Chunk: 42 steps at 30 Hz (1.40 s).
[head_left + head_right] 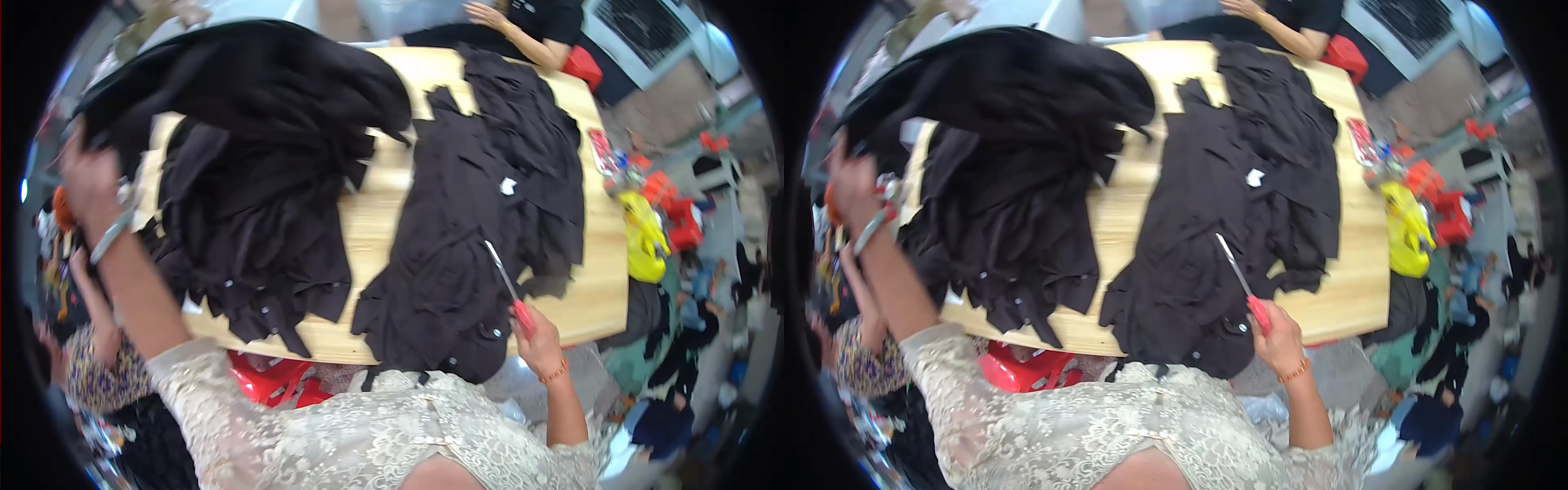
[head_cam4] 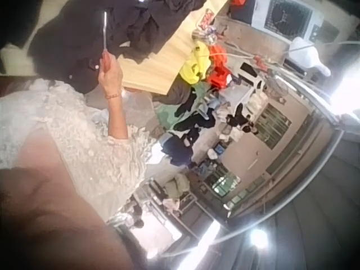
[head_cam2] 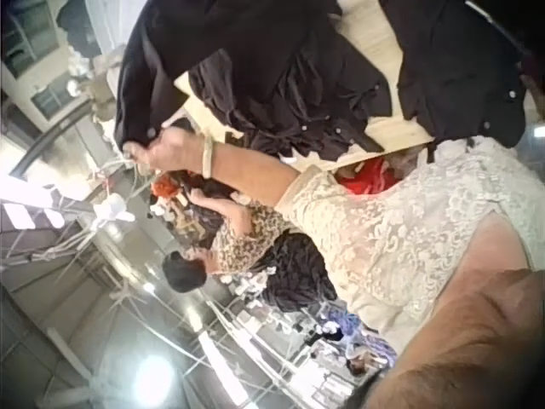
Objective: Trimming loose threads from black shirts using a pair of scissors.
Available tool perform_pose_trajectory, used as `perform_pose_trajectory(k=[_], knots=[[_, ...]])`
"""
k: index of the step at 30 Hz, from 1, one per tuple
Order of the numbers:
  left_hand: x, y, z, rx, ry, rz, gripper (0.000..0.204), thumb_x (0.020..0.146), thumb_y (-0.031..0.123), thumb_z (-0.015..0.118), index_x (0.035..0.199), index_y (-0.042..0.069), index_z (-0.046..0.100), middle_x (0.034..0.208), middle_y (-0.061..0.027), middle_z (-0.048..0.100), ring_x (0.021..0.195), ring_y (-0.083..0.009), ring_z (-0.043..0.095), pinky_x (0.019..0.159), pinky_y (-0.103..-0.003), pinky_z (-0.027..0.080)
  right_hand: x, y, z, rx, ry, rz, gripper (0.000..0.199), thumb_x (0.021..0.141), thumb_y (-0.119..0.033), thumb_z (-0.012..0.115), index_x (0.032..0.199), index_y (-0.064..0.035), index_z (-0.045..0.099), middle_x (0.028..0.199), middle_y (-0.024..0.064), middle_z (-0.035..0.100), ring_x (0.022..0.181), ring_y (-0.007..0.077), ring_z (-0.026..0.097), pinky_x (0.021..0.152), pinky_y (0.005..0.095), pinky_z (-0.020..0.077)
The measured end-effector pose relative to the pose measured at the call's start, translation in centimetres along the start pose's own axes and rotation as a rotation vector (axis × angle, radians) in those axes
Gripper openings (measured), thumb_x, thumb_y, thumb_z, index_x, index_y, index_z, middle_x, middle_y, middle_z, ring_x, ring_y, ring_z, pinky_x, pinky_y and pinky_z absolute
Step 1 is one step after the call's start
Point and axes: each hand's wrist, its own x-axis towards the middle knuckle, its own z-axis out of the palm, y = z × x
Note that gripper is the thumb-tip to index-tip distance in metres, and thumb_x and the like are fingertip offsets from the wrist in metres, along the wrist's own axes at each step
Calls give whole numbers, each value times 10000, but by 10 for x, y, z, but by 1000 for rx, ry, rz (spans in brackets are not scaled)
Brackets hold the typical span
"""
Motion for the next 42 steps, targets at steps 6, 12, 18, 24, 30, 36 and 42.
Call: perform_pose_trajectory(k=[6,12,18,24,30,36,42], knots=[[-42,-169,30,-1317,-86,-577,341,877,100,649,1196,11,565,1130,-80,622,1045,-184,581,964,-328,423,5,17,9,-21,-64,154,238,875,-107,601,1106,-49,604,844,120,674,762,254,677,701,333,515],[-299,104,7,-766,-512,-148,308,827,91,679,1115,20,597,1092,-81,593,993,-200,572,907,-313,454,6,35,11,-110,-19,183,260,876,-128,607,1123,-47,596,895,142,680,803,306,669,734,358,508],[-450,235,-30,-754,-1148,308,629,648,114,796,1220,52,543,1043,-134,564,1027,-321,532,857,-390,423,-11,38,9,-73,-95,206,252,878,-128,609,1110,-33,592,904,153,677,843,322,663,747,362,502],[-429,213,-8,-1015,-1007,-176,179,788,-74,553,914,33,623,769,-42,549,623,-114,511,575,-233,420,-36,57,4,-55,-85,193,224,888,-189,587,1066,-56,557,873,187,633,842,389,611,739,443,483],[-443,139,36,-721,-586,-395,398,835,94,660,1205,21,532,991,-59,546,917,-166,499,858,-283,416,-38,65,7,-44,-87,118,218,880,-179,597,1062,-65,556,874,189,630,843,389,608,737,446,482],[-491,198,-1,-685,-885,-350,280,841,199,677,1072,45,630,1012,-94,595,986,-236,544,849,-312,427,-37,57,6,-93,-162,78,214,858,-154,613,1047,-67,563,865,184,628,841,384,607,727,452,481],[-477,226,-2,-1396,-1122,-1046,336,862,107,684,1146,-42,582,996,-52,643,884,-90,603,798,-220,489,-40,41,6,-154,-250,5,239,843,-144,633,1060,-60,576,856,179,619,826,379,606,719,432,478]])
